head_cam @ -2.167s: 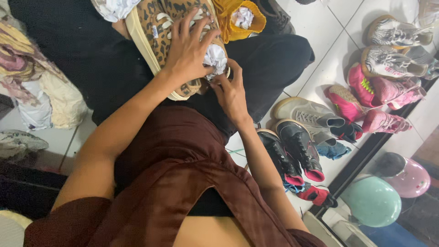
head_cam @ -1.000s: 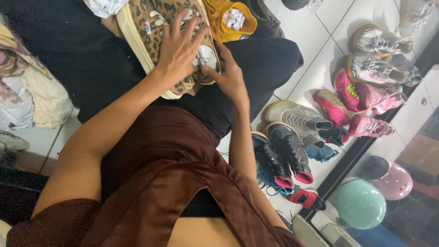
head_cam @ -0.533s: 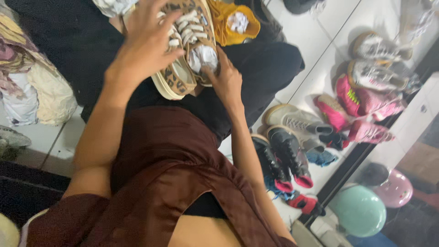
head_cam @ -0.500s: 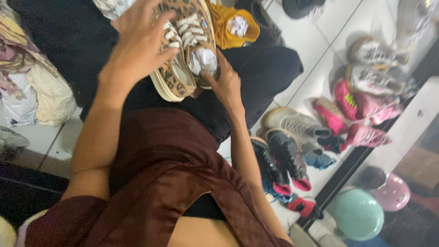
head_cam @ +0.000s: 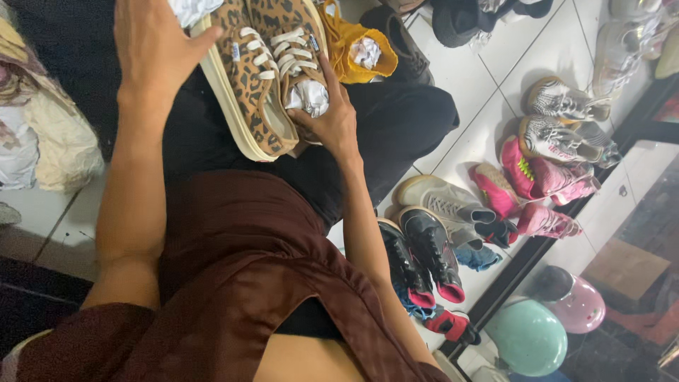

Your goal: The person stuffs crumpled paper into the interiors of multiple pairs of shoes while sitting on the floor.

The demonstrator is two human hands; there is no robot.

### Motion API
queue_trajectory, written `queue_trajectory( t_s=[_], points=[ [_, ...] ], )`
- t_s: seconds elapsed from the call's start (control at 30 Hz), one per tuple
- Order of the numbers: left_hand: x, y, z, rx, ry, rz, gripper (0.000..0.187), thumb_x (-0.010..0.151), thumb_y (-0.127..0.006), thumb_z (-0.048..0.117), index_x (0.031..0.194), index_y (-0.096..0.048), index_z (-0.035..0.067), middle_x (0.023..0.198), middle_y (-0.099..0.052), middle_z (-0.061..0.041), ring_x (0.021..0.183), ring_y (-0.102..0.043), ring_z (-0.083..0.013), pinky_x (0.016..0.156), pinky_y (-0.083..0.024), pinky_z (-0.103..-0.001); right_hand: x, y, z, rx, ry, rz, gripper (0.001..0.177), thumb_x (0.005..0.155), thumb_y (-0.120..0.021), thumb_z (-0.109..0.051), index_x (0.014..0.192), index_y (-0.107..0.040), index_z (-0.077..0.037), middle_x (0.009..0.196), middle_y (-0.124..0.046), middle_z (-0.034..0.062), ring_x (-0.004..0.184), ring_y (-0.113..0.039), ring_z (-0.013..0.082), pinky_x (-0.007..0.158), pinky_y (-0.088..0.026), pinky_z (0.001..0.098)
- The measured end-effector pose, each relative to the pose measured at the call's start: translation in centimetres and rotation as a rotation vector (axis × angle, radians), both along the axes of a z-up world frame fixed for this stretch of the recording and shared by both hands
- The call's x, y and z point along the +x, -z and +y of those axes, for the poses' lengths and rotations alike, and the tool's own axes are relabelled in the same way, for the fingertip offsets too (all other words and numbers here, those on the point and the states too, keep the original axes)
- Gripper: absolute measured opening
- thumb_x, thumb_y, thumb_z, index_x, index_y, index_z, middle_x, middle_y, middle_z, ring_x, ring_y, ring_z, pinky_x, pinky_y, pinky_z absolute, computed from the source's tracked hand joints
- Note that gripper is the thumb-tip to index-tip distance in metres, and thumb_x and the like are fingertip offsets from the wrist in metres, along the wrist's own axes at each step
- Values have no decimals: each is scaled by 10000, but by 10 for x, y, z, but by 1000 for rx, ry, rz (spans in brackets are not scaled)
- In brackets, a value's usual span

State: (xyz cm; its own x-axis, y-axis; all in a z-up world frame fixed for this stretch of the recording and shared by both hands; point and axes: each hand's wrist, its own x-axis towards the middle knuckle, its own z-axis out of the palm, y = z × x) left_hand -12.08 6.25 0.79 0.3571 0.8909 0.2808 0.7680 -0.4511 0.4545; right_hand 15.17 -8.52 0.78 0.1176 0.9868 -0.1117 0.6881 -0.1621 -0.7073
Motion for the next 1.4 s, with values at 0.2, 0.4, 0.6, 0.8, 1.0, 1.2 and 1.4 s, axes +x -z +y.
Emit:
queue_trajectory(
  t_s=[0.2,0.4,0.6,0.8,1.0,1.2,1.4],
  points=[
    [-11,6,6,-22,-25,-36,834,958,-1060,139,1473,-425,-26,1368,-607,-272,1228,-598,-466,950,-545,-517,23,-61,2,-16,-16,-114,916,712,-949,-303,1504,-491,-243,1475,-631,39,1367,-582,248,1108,-454,363],
    [-17,24,11,-76,-43,-96,619,1024,-965,155,1361,-483,-37,1212,-662,-288,1081,-639,-496,851,-521,-534,73,-152,-4,-91,12,-29,908,705,-922,-365,1485,-530,-115,1502,-578,109,1414,-513,211,1193,-371,361],
    [-21,-19,4,-286,42,-632,359,1217,-625,192,1435,-436,-21,1243,-613,-270,1106,-611,-391,896,-422,-458,110,-131,35,-33,3,-136,844,790,-828,-335,1525,-459,-143,1474,-614,100,1360,-572,257,1092,-458,408],
    [15,-11,-7,-687,146,-1157,529,1132,-593,419,1496,-372,104,1506,-536,-152,1368,-559,-262,1144,-466,-384,124,-122,16,100,239,-245,685,956,-778,-361,1530,-462,-161,1554,-518,121,1470,-443,313,1169,-394,533],
    [88,-47,-60,-1621,289,-1246,511,967,-578,461,1308,-617,82,1087,-556,-112,834,-512,-230,641,-441,-279,50,-90,8,447,368,628,908,951,-773,-498,1585,-340,-14,1514,-560,210,1383,-583,310,1109,-535,415],
    [132,-66,-112,-2346,224,-1682,486,947,-690,499,1138,-701,52,1123,-752,-196,1030,-748,-355,883,-652,-436,45,-42,1,384,259,1302,1025,834,-790,-623,1587,-306,-123,1315,-515,125,1155,-580,230,957,-554,404],
    [130,-41,-142,-2230,496,-1439,560,997,-598,532,1305,-633,66,1289,-702,-180,1165,-695,-353,1037,-575,-500,67,7,-25,326,-57,1803,783,865,-721,-628,1510,-373,-352,1002,-403,-26,884,-515,166,904,-544,539]
  ],
)
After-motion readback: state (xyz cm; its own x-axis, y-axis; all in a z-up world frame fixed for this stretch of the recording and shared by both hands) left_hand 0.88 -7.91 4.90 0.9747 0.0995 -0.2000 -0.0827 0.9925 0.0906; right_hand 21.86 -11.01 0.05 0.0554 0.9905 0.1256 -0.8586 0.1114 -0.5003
